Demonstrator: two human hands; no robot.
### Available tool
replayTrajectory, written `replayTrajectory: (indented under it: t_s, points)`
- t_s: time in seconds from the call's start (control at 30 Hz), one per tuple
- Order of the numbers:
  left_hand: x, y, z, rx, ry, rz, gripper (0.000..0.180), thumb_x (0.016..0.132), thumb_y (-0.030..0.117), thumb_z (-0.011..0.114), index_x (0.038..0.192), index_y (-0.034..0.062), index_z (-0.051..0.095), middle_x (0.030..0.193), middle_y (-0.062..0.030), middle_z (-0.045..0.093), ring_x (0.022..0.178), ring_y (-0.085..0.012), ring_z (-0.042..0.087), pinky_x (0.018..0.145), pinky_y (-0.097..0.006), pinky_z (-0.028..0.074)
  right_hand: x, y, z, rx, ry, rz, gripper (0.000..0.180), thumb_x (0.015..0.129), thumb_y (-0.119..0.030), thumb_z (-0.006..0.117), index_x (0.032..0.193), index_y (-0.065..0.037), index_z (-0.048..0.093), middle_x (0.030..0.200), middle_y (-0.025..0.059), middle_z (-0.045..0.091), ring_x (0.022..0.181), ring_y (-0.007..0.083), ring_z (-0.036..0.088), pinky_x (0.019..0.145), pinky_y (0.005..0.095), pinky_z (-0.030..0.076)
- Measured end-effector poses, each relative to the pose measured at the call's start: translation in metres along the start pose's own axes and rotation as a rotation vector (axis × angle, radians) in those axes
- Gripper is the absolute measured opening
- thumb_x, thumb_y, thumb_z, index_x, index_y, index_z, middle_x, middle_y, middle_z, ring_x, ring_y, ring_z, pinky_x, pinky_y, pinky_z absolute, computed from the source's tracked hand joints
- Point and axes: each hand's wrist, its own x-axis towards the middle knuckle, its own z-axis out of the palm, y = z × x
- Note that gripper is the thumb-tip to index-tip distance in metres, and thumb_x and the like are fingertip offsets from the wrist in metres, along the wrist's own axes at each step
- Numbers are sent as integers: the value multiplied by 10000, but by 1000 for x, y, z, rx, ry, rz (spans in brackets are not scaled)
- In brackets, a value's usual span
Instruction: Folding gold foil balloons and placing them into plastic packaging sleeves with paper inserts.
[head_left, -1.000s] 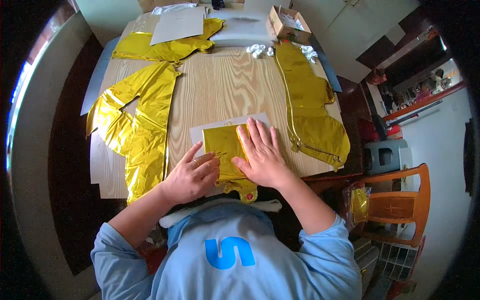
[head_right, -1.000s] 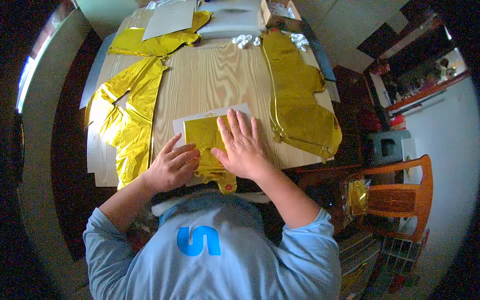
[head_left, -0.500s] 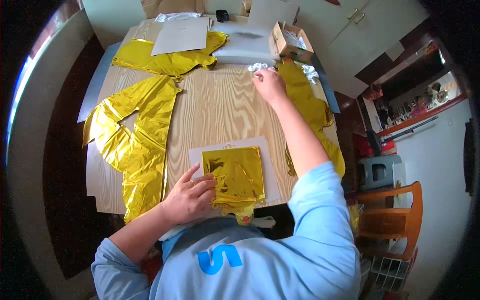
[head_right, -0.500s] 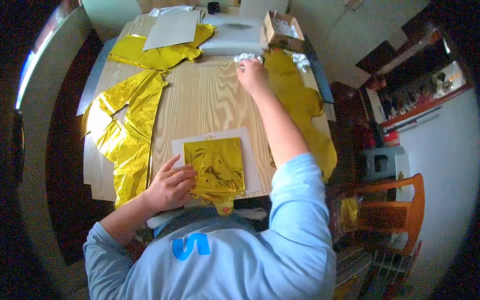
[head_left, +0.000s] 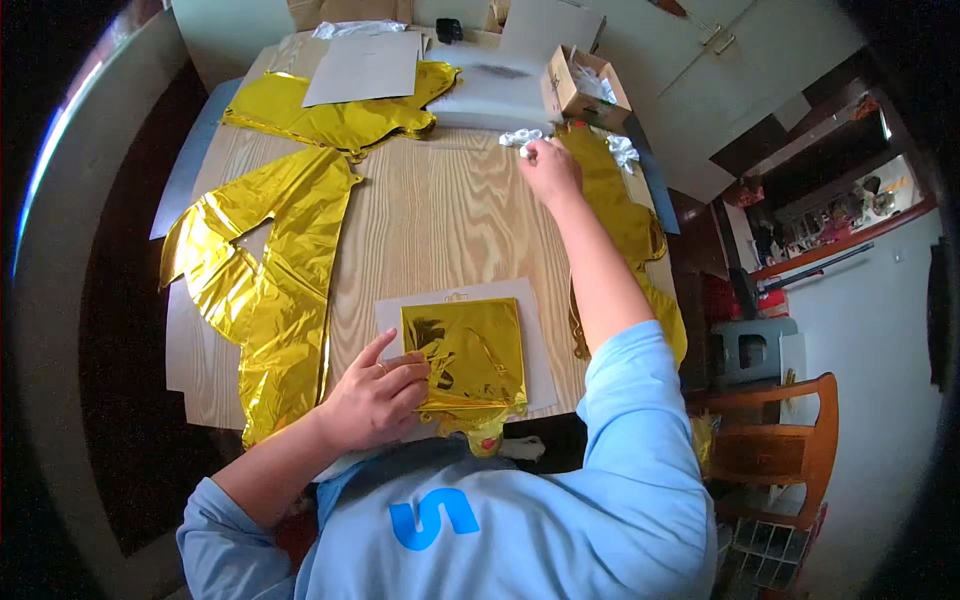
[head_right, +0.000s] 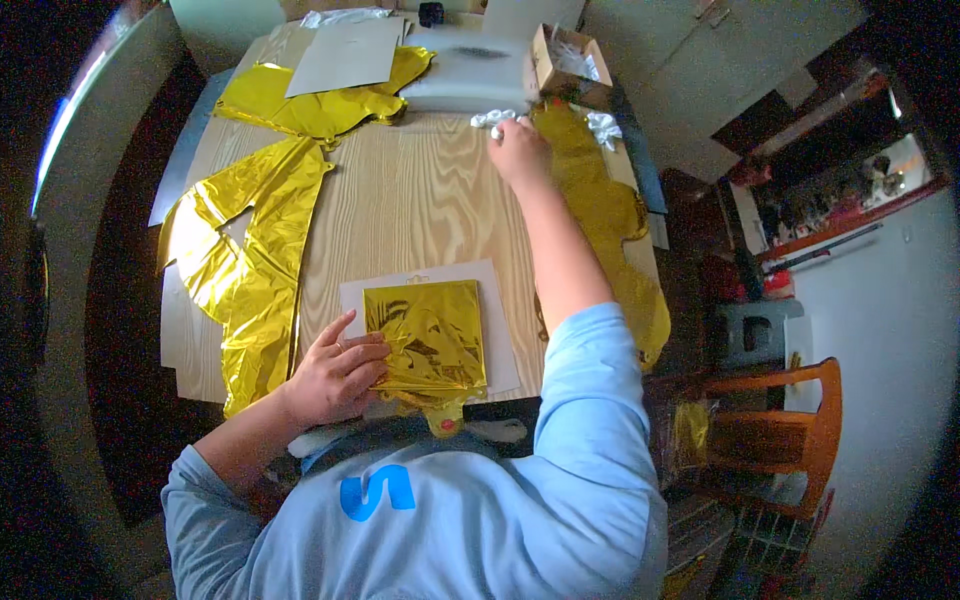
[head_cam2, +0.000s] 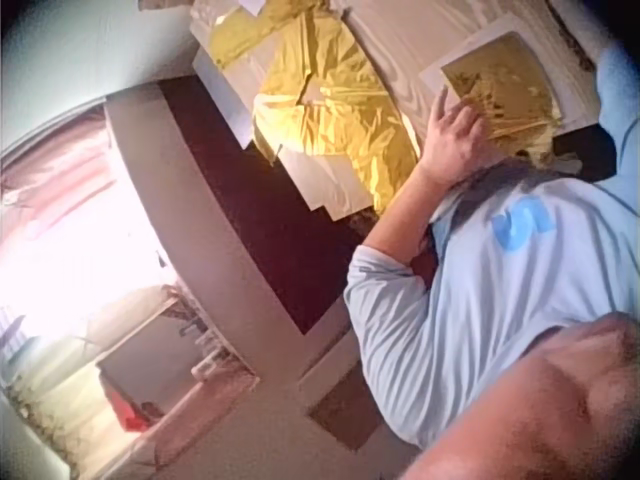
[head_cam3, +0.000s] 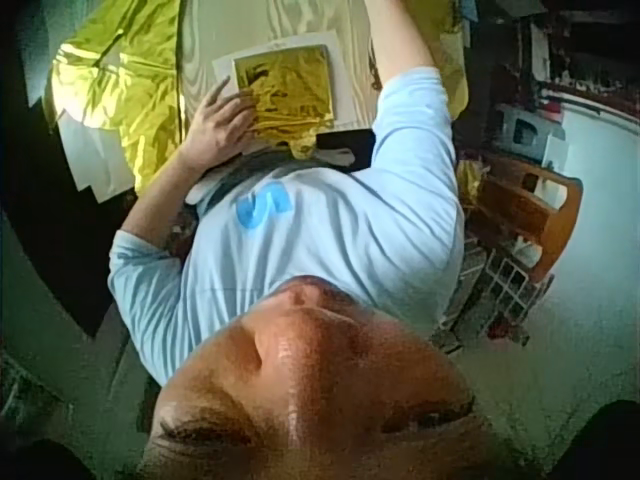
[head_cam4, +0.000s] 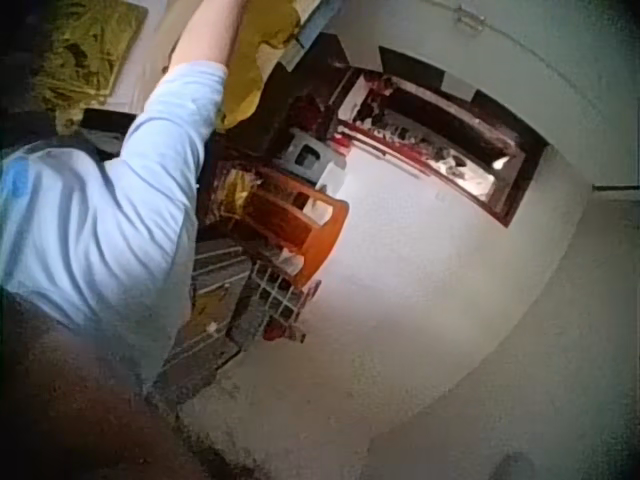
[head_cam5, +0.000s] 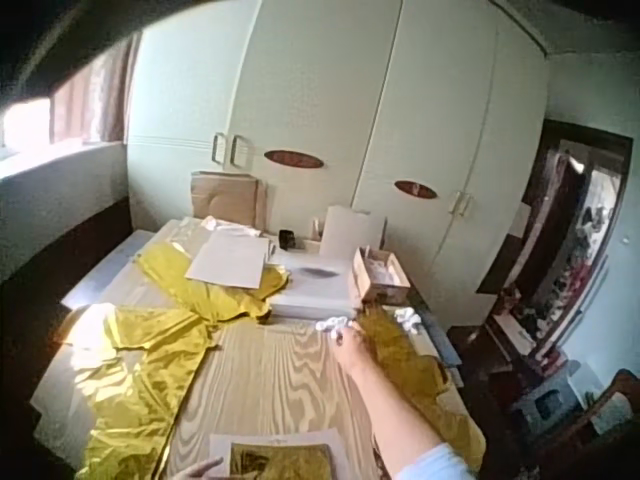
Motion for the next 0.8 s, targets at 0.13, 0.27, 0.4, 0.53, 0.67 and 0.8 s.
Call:
replayTrajectory:
  t_s: [0.13, 0.27, 0.4, 0.53, 0.67, 0.8]
  points:
    - [1, -2, 0, -11, -7, 2, 248, 695, 125, 720, 930, 83, 655, 1097, -74, 663, 1147, -240, 639, 1130, -597, 324, -6, -5, -2, -55, -84, -7, 138, 832, -224, 665, 884, -97, 676, 945, 115, 660, 854, 326, 651, 729, 432, 523]
    - [-2, -1, 2, 21, 19, -12, 219, 707, 121, 721, 911, 86, 647, 1083, -68, 669, 1138, -234, 644, 1136, -592, 318, -50, -40, -29, -63, -205, 7, 111, 843, -202, 654, 851, -92, 671, 949, 119, 654, 860, 342, 642, 725, 437, 520]
    - [-3, -1, 6, 22, 35, -10, 190, 744, 119, 714, 917, 89, 640, 1060, -67, 682, 1134, -232, 646, 1146, -580, 306, -106, -46, -71, 291, -169, 33, 80, 853, -126, 679, 888, -59, 703, 866, 107, 678, 790, 249, 665, 701, 377, 523]
    - [1, -3, 3, -77, 47, -98, 245, 745, 114, 709, 966, 83, 609, 1008, -60, 694, 1010, -224, 685, 1143, -580, 315, -159, -71, -160, 704, -319, 292, 95, 886, -77, 664, 942, -12, 704, 824, 73, 717, 746, 106, 657, 663, 261, 505]
    - [-3, -11, -5, -214, 38, -222, 232, 785, 65, 673, 1015, 65, 641, 931, -65, 702, 961, -261, 693, 1160, -570, 301, -209, -125, -238, 755, -796, -2, 66, 855, -44, 675, 911, -13, 689, 799, 65, 698, 714, 115, 653, 651, 267, 508]
    - [6, -15, -4, -295, 84, -290, 218, 808, -2, 653, 1022, 35, 670, 942, -81, 706, 959, -269, 695, 1160, -520, 333, -249, -155, -210, 571, -458, -121, 140, 828, -33, 704, 967, -29, 694, 864, 121, 702, 769, 237, 700, 688, 312, 547]
